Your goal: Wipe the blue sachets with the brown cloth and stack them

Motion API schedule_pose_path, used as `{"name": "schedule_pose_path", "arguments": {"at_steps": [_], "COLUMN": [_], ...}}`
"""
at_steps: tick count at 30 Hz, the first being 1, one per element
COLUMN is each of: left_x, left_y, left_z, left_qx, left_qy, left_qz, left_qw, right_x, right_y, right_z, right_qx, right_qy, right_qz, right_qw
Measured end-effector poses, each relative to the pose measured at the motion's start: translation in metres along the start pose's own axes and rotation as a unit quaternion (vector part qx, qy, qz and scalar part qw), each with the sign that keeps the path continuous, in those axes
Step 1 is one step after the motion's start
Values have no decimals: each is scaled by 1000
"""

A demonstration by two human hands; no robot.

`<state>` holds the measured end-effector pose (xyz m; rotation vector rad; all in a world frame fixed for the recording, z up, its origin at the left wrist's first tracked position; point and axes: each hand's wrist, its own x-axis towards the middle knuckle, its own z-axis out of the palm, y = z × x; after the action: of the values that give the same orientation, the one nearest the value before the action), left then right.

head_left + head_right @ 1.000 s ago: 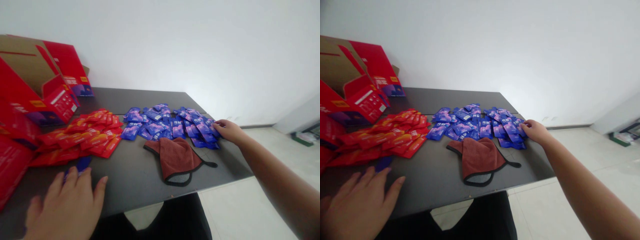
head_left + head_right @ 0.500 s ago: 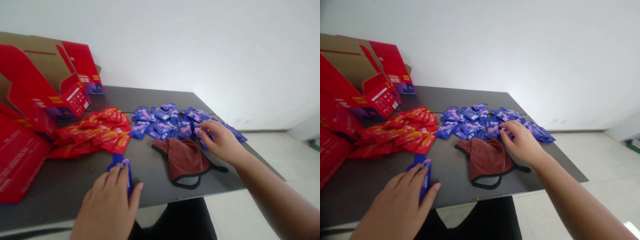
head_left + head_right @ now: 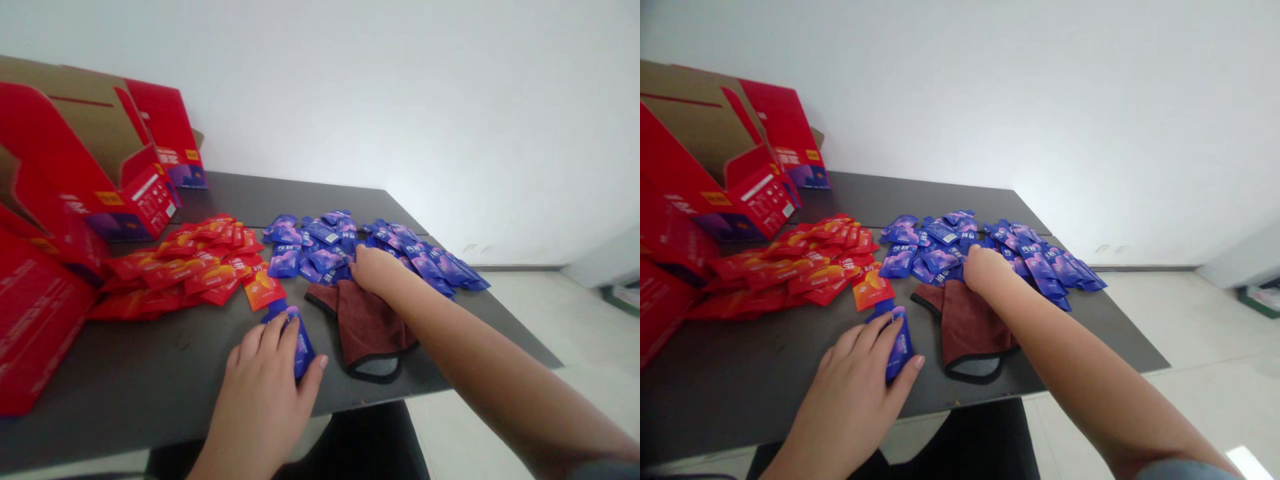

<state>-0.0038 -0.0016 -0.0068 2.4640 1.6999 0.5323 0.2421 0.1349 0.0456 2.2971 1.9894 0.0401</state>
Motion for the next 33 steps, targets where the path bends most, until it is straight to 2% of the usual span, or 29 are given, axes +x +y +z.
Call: {"name": "schedule_pose_path", "arguments": {"at_steps": [10,14,19,23,27,30,33], "left_x": [-3,-3,-3,-2,-2,-3,-4], "left_y": [-3,-2,-1,-1,-2,-4,-5], "left_z": [3,3,2,2,3,4,6], "left_qx": [-9,-11,-11,-8,-5,-4,-2], "left_qy": [12,18,19,20,23,28,43], "left_qz": [6,8,6,6,10,16,25], "left_qw": [1000,1000,1000,1000,1000,999,999], "right_x": [22,25,27,30,27,8,-29], "right_y": [-13,-19,-27,-36,-41,-34,-17], "right_z": [5,9,8,6,5,3,2], "right_qx": [12,27,69,125,185,212,225], "right_qy": [-26,-30,5,33,62,94,99], "right_qz": [76,75,55,19,-67,-113,-167], "right_qw": [997,996,996,991,978,966,955]}}
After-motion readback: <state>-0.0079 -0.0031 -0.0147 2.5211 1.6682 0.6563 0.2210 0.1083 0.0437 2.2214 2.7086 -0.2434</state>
